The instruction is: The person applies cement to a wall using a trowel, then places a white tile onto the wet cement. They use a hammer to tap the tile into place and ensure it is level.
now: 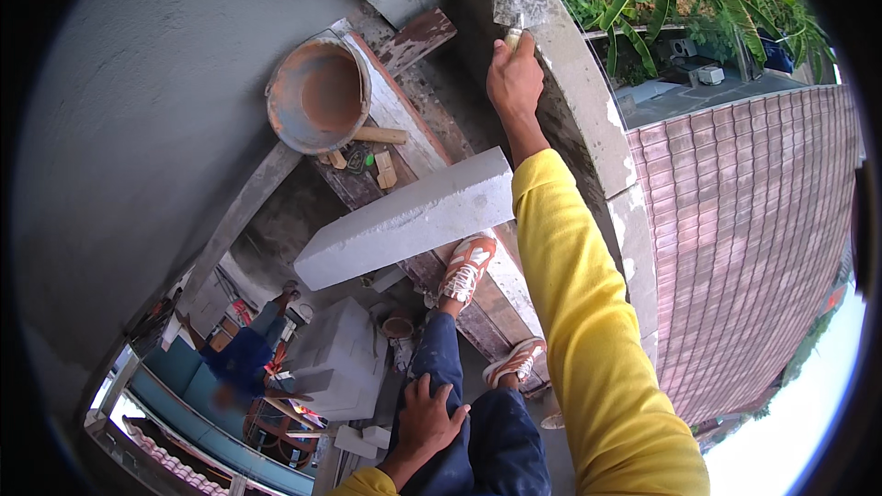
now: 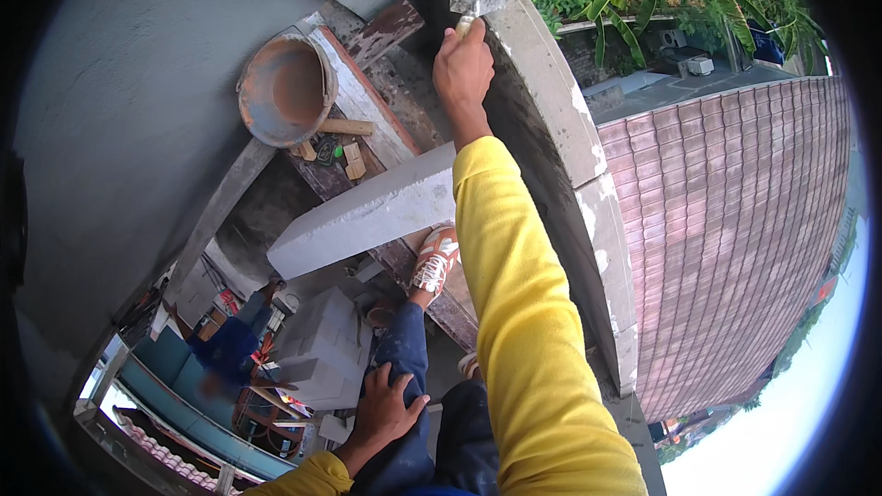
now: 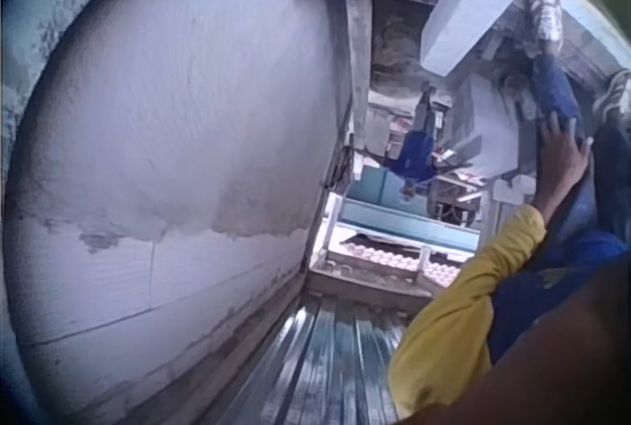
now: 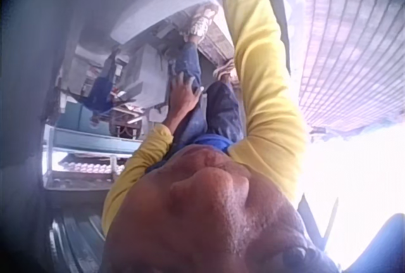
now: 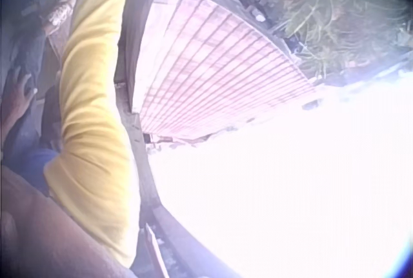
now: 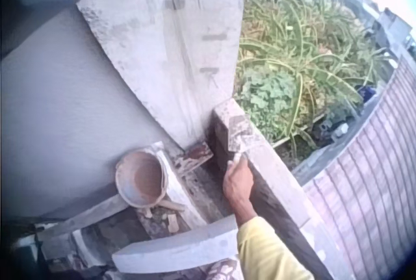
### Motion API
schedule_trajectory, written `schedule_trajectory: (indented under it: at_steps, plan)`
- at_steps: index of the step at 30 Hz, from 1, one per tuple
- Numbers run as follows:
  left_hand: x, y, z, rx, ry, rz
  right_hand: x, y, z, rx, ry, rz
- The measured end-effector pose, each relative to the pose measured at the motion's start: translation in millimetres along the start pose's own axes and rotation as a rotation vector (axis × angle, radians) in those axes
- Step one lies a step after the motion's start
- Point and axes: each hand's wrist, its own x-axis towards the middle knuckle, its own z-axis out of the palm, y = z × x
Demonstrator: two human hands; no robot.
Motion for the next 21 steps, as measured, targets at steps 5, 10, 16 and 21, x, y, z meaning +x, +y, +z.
schedule_trajectory:
  at_steps: [5, 10, 16, 21]
  plan:
    - [1.6, -3.1, -1.7, -0.040, -0.009, -0.022, 50.8, -17.2, 1.6, -0.050, 0.051, 0.013]
    - [-0.6, -1.1, 4.6, -0.063, 0.044, -0.015, 55.5, -33.4, 7.1, -0.105, -0.034, -0.105]
    - [4.7, 6.4, -2.6, -0.017, 0.008, -0.034, 66.5, -28.9, 9.4, -0.170, -0.117, -0.169]
    - [0.6, 5.1, -1.7, -0.043, -0.005, -0.047, 52.3, -24.1, 2.1, -0.066, -0.047, -0.102]
